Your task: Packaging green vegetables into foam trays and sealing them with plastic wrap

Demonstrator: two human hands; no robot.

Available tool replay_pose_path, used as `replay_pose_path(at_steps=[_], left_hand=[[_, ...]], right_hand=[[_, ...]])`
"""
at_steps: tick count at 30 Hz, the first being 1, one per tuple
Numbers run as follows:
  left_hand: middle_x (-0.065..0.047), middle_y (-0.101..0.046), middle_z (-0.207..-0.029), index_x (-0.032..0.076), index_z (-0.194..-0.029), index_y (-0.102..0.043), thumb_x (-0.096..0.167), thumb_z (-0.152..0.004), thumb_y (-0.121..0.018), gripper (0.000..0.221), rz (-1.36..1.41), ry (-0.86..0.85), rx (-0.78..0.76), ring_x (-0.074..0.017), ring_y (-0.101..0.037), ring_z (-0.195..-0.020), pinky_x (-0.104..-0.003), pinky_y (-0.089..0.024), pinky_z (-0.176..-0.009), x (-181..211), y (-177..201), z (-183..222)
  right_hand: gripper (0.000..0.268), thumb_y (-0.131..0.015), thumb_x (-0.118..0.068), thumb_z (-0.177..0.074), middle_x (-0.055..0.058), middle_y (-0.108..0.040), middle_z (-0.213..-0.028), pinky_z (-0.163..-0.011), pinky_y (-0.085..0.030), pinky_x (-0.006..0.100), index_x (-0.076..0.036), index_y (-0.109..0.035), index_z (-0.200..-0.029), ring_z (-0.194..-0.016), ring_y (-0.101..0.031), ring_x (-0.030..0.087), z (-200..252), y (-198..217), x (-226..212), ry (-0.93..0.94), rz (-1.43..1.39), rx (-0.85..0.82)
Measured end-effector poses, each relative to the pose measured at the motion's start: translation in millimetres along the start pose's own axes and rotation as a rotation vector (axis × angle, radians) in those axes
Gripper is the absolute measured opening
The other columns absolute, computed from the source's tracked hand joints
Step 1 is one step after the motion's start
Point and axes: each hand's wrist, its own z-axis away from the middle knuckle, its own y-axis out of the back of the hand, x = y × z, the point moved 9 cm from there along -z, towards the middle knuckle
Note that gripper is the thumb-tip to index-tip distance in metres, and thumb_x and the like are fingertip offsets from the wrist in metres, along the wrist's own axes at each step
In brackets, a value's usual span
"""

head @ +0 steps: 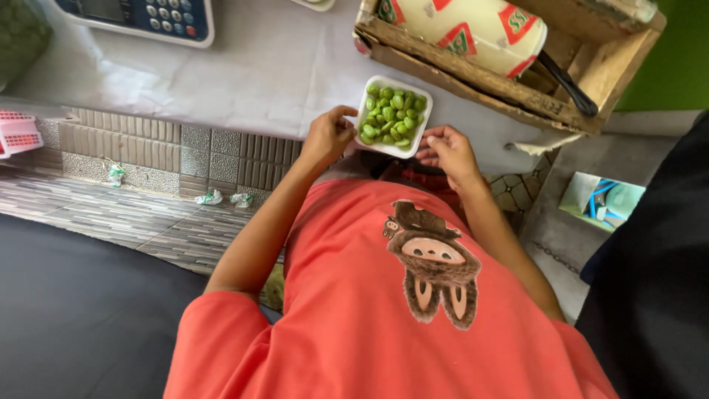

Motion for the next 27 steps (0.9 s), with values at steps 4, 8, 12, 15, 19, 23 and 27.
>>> replay_pose_path(at_steps=[4,8,12,15,19,23,27], left_hand=[[-0.004,-0.076,-0.090,0.022,-0.121,-0.070,0.015,-0.084,-0.074,0.038,0.032,0.020,0.001,-0.0282,-0.076,-0.092,-0.045,-0.058,-0.087,9.4,-8.8,0.1],[-0.005,-0.076,-0.090,0.023,-0.122,-0.070,0.014,-0.084,-0.074,0.039,0.063,0.012,0.022,-0.0279,-0.076,-0.092,-0.046,-0.058,-0.087,16.2,-16.8,1.3],[-0.004,-0.076,-0.089,0.022,-0.121,-0.070,0.014,-0.083,-0.075,0.039,0.064,0.002,0.029,-0.0279,-0.076,-0.089,-0.045,-0.059,-0.086,19.1,-25.1,2.2],[-0.005,-0.076,-0.091,0.022,-0.122,-0.070,0.013,-0.084,-0.075,0.039,0.083,0.024,0.013,-0.0273,-0.076,-0.091,-0.043,-0.059,-0.087,16.3,-31.9,1.0],[-0.004,-0.076,-0.091,0.021,-0.122,-0.070,0.013,-0.084,-0.075,0.039,0.098,0.029,0.006,-0.0253,-0.076,-0.090,-0.042,-0.060,-0.086,16.1,-32.2,1.2],[-0.003,-0.076,-0.091,0.022,-0.121,-0.070,0.013,-0.084,-0.076,0.039,0.106,0.033,-0.001,-0.0240,-0.076,-0.089,-0.041,-0.060,-0.085,13.8,-34.0,-0.4],[-0.005,-0.076,-0.090,0.019,-0.122,-0.070,0.011,-0.085,-0.075,0.038,0.123,0.030,-0.018,-0.0245,-0.076,-0.088,-0.040,-0.060,-0.085,19.7,-31.0,0.5]], right_hand=[[0.014,-0.076,-0.015,-0.092,0.007,-0.067,-0.085,-0.060,-0.061,0.032,-0.011,-0.072,-0.105,-0.070,-0.070,0.020,-2.3,17.0,-51.6,0.447,0.555,0.229],[0.027,-0.088,-0.032,-0.085,0.003,-0.065,-0.071,-0.064,-0.059,0.042,-0.013,-0.069,-0.089,-0.071,-0.070,0.028,18.9,-21.0,-108.9,0.627,0.931,0.334],[0.033,-0.088,-0.040,-0.081,0.002,-0.065,-0.072,-0.068,-0.060,0.049,-0.015,-0.066,-0.087,-0.076,-0.072,0.032,10.1,-21.7,-113.1,0.566,1.059,0.378],[0.031,-0.085,-0.044,-0.083,-0.003,-0.067,-0.069,-0.068,-0.061,0.046,-0.018,-0.067,-0.086,-0.076,-0.073,0.029,-3.3,-5.5,-102.2,0.472,1.098,0.391],[0.022,-0.076,-0.041,-0.090,0.003,-0.071,-0.071,-0.068,-0.059,0.047,-0.020,-0.071,-0.087,-0.078,-0.073,0.031,-11.1,10.8,-100.2,0.406,0.957,0.376],[0.016,-0.068,-0.028,-0.094,-0.001,-0.070,-0.063,-0.048,-0.057,0.028,-0.018,-0.073,-0.083,-0.052,-0.068,0.012,-20.2,31.7,-81.1,0.302,0.605,0.338],[0.014,-0.064,-0.019,-0.096,0.005,-0.069,-0.067,-0.039,-0.052,0.019,-0.010,-0.072,-0.090,-0.051,-0.064,0.009,-18.5,25.4,-64.1,0.206,0.329,0.255]])
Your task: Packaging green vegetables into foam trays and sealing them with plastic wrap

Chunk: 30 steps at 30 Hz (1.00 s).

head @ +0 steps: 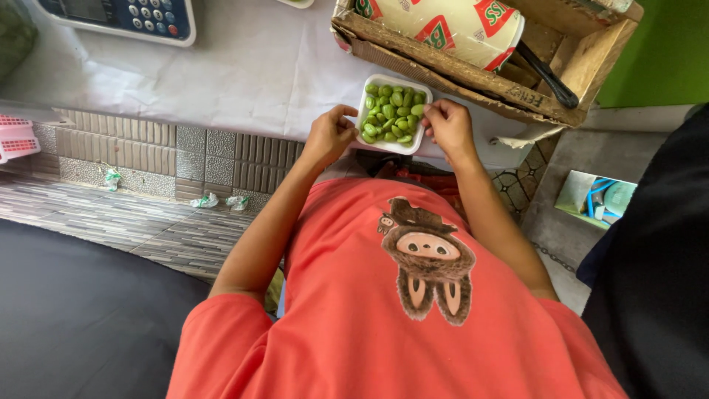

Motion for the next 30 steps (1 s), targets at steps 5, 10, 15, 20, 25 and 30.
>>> replay_pose_path(at_steps=[5,10,15,20,25,30], left_hand=[[-0.006,-0.076,-0.090,0.017,-0.121,-0.070,0.010,-0.085,-0.076,0.038,-0.019,-0.006,-0.007,-0.0259,-0.077,-0.087,-0.042,-0.060,-0.083,-0.9,0.0,-1.4],[-0.006,-0.076,-0.090,0.017,-0.122,-0.069,0.010,-0.086,-0.075,0.037,-0.011,0.004,-0.019,-0.0252,-0.077,-0.087,-0.042,-0.060,-0.085,-2.9,-1.0,-2.2],[-0.007,-0.076,-0.091,0.015,-0.124,-0.068,0.010,-0.086,-0.074,0.038,-0.010,-0.002,-0.039,-0.0261,-0.077,-0.089,-0.042,-0.060,-0.086,3.1,0.9,-1.8],[-0.008,-0.078,-0.095,0.017,-0.127,-0.067,0.014,-0.087,-0.074,0.041,-0.119,-0.014,-0.074,-0.0279,-0.077,-0.094,-0.045,-0.060,-0.087,15.0,12.2,-7.6],[-0.007,-0.076,-0.090,0.017,-0.120,-0.070,0.022,-0.089,-0.073,0.032,-0.057,-0.091,0.069,-0.0245,-0.077,-0.088,-0.040,-0.059,-0.082,57.1,56.2,-28.6],[-0.005,-0.074,-0.078,0.018,-0.099,-0.078,0.026,-0.089,-0.075,0.013,-0.076,-0.205,0.196,-0.0239,-0.074,-0.077,-0.038,-0.057,-0.072,95.1,77.7,-39.3]], right_hand=[[0.011,-0.074,-0.015,-0.094,0.010,-0.066,-0.065,-0.038,-0.052,0.023,-0.006,-0.074,-0.087,-0.052,-0.064,0.012,-12.8,1.3,9.0,0.139,0.012,0.068],[0.014,-0.087,-0.014,-0.083,0.006,-0.067,-0.068,-0.057,-0.053,0.032,-0.013,-0.075,-0.090,-0.065,-0.064,0.016,-11.7,11.5,-10.9,0.323,0.230,0.160],[0.011,-0.087,-0.014,-0.083,0.004,-0.066,-0.067,-0.061,-0.053,0.030,-0.015,-0.078,-0.088,-0.067,-0.062,0.014,-13.8,13.8,-12.0,0.371,0.231,0.122],[0.015,-0.074,-0.026,-0.100,0.003,-0.062,-0.056,-0.046,-0.053,0.027,-0.015,-0.074,-0.089,-0.048,-0.061,0.013,24.4,24.7,-56.4,0.259,0.219,0.003],[0.009,-0.071,-0.009,-0.103,0.011,-0.065,-0.073,-0.061,-0.056,0.033,-0.005,-0.074,-0.097,-0.070,-0.066,0.021,41.4,86.5,-137.5,0.576,0.179,0.156],[0.019,-0.069,0.001,-0.099,0.022,-0.065,-0.102,-0.081,-0.060,0.045,0.003,-0.062,-0.117,-0.097,-0.070,0.041,28.3,112.3,-176.4,0.774,0.421,0.322]])
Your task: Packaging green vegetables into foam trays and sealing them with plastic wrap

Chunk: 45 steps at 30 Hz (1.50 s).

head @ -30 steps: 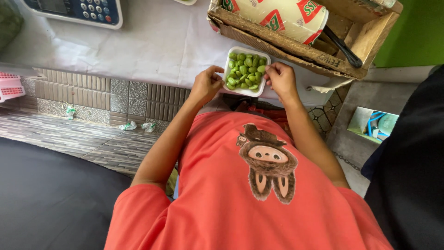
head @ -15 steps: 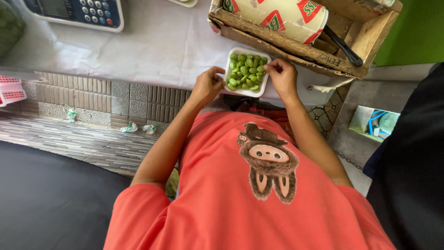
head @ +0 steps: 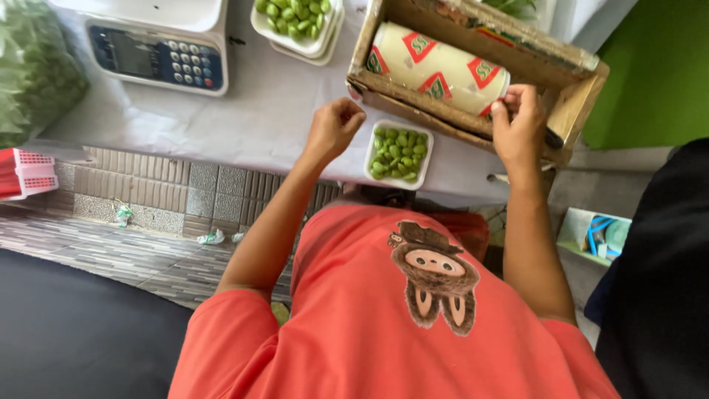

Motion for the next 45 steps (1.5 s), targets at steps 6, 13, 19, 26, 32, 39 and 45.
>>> replay_pose_path(at_steps=[6,13,19,26,32,39,45], left_hand=[[-0.007,-0.071,-0.073,0.015,-0.090,-0.074,0.035,-0.088,-0.076,0.020,0.031,-0.067,0.020,-0.0293,-0.071,-0.073,-0.042,-0.054,-0.068,30.2,-2.3,-10.1],[-0.011,-0.070,-0.078,0.014,-0.089,-0.072,0.033,-0.088,-0.075,0.019,0.040,-0.288,0.132,-0.0375,-0.071,-0.080,-0.047,-0.055,-0.071,86.1,6.9,-22.0],[-0.006,-0.065,-0.098,0.021,-0.103,-0.066,0.029,-0.083,-0.082,0.027,-0.133,-0.694,0.173,-0.0336,-0.070,-0.095,-0.045,-0.059,-0.077,154.3,-32.5,-45.2],[-0.011,-0.060,-0.135,0.022,-0.141,-0.048,0.031,-0.073,-0.102,0.087,-0.680,-0.707,-0.129,-0.0351,-0.054,-0.133,-0.068,-0.035,-0.116,211.5,-109.5,-60.9],[0.003,-0.057,-0.113,0.028,-0.111,-0.060,0.046,-0.074,-0.086,0.049,-0.576,-0.916,0.070,-0.0213,-0.054,-0.115,-0.049,-0.044,-0.102,181.2,-174.9,-88.2],[0.005,-0.057,-0.088,0.028,-0.090,-0.061,0.039,-0.086,-0.068,0.014,-0.459,-0.977,0.293,-0.0184,-0.059,-0.089,-0.038,-0.048,-0.078,196.2,-161.6,-90.2],[0.003,-0.053,-0.082,0.028,-0.082,-0.060,0.038,-0.084,-0.067,0.013,-0.357,-1.088,0.278,-0.0194,-0.056,-0.084,-0.039,-0.042,-0.076,215.6,-143.6,-81.4]], right_hand=[[0.047,-0.071,0.002,-0.093,0.033,-0.059,-0.118,-0.085,-0.055,0.062,0.004,-0.049,-0.134,-0.106,-0.064,0.053,-10.3,-28.9,34.4,-0.175,0.067,-0.180],[0.048,-0.068,-0.005,-0.102,0.014,-0.068,-0.090,-0.053,-0.057,0.035,-0.009,-0.052,-0.147,-0.075,-0.067,0.023,-17.6,-57.2,115.2,-0.323,-0.281,-0.191],[0.047,-0.067,-0.007,-0.106,0.012,-0.062,-0.092,-0.050,-0.059,0.029,-0.002,-0.051,-0.150,-0.075,-0.062,0.015,-26.4,-52.0,106.5,-0.394,-0.437,-0.129],[0.045,-0.071,-0.009,-0.105,0.009,-0.064,-0.090,-0.042,-0.059,0.032,-0.007,-0.056,-0.148,-0.068,-0.066,0.017,-30.2,-52.9,120.9,-0.483,-0.472,-0.093],[0.045,-0.071,-0.009,-0.104,0.009,-0.067,-0.091,-0.042,-0.059,0.033,-0.008,-0.058,-0.147,-0.070,-0.068,0.017,-29.4,-52.8,119.8,-0.506,-0.463,-0.063],[0.042,-0.068,-0.009,-0.105,0.009,-0.064,-0.089,-0.045,-0.061,0.033,-0.007,-0.058,-0.146,-0.068,-0.065,0.017,-25.3,-53.8,120.7,-0.495,-0.459,-0.043],[0.059,-0.077,0.004,-0.087,0.023,-0.042,-0.143,-0.107,-0.046,0.058,-0.005,-0.065,-0.144,-0.129,-0.055,0.048,-41.6,-32.2,-1.9,0.072,-0.028,-0.038]])
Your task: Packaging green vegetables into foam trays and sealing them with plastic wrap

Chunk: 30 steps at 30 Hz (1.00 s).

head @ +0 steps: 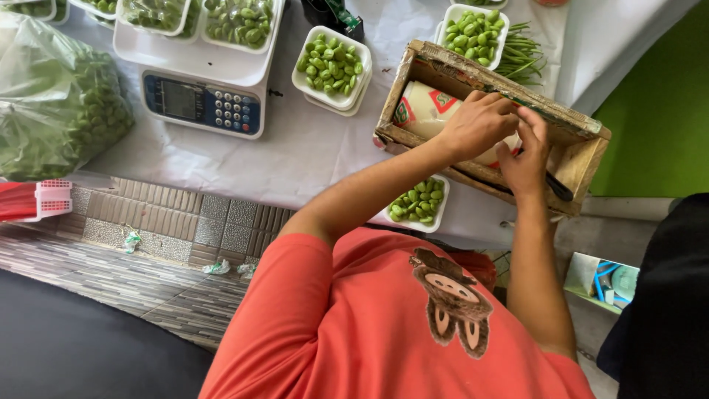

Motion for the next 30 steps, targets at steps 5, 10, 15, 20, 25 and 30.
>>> replay_pose_path(at_steps=[5,10,15,20,25,30], left_hand=[[0.005,-0.061,-0.088,0.025,-0.086,-0.061,0.035,-0.078,-0.078,0.021,0.214,0.067,-0.116,-0.0167,-0.062,-0.092,-0.037,-0.047,-0.078,-7.1,5.7,2.5],[-0.004,-0.060,-0.089,0.020,-0.095,-0.060,0.050,-0.084,-0.077,0.036,0.468,0.206,-0.179,-0.0316,-0.066,-0.090,-0.046,-0.055,-0.075,-28.1,37.1,6.2],[-0.002,-0.060,-0.097,0.024,-0.101,-0.066,0.045,-0.073,-0.089,0.042,0.167,0.174,-0.372,-0.0298,-0.066,-0.091,-0.046,-0.057,-0.075,-54.1,15.4,40.2],[-0.003,-0.053,-0.088,0.021,-0.085,-0.064,0.035,-0.076,-0.079,0.023,-0.109,0.085,-0.171,-0.0283,-0.060,-0.083,-0.043,-0.052,-0.066,-63.2,49.2,54.4],[-0.007,-0.062,-0.091,0.014,-0.087,-0.071,0.025,-0.093,-0.059,0.018,-0.162,0.153,-0.370,-0.0307,-0.060,-0.082,-0.047,-0.048,-0.062,-69.3,64.5,59.1],[-0.005,-0.069,-0.086,0.015,-0.086,-0.072,0.029,-0.096,-0.066,0.019,-0.218,0.158,-0.449,-0.0265,-0.062,-0.077,-0.047,-0.049,-0.073,-79.8,70.4,61.8]], right_hand=[[0.018,-0.064,-0.001,-0.100,0.009,-0.074,-0.113,-0.112,-0.044,0.059,-0.015,-0.076,-0.097,-0.121,-0.065,0.039,1.8,-22.7,34.2,-0.035,-0.012,-0.004],[0.027,-0.057,-0.006,-0.105,-0.003,-0.076,-0.108,-0.120,-0.039,0.049,-0.022,-0.076,-0.096,-0.118,-0.070,0.025,-0.5,-24.2,11.6,-0.092,-0.005,-0.026],[0.020,-0.061,-0.007,-0.109,0.009,-0.077,-0.102,-0.111,-0.047,0.049,-0.011,-0.078,-0.101,-0.115,-0.071,0.027,-2.5,-11.7,-23.8,-0.066,-0.175,0.039],[0.023,-0.058,-0.009,-0.111,0.011,-0.077,-0.098,-0.104,-0.053,0.045,-0.007,-0.079,-0.101,-0.107,-0.072,0.022,-2.5,-1.5,-24.0,-0.089,-0.318,0.139],[0.029,-0.055,-0.018,-0.111,0.015,-0.076,-0.105,-0.095,-0.057,0.036,0.001,-0.076,-0.104,-0.101,-0.073,0.024,-4.9,-1.2,-37.7,-0.103,-0.437,0.122],[0.031,-0.054,-0.021,-0.111,0.015,-0.077,-0.106,-0.094,-0.056,0.035,0.000,-0.077,-0.105,-0.101,-0.073,0.023,-6.5,1.5,-42.6,-0.101,-0.455,0.119]])
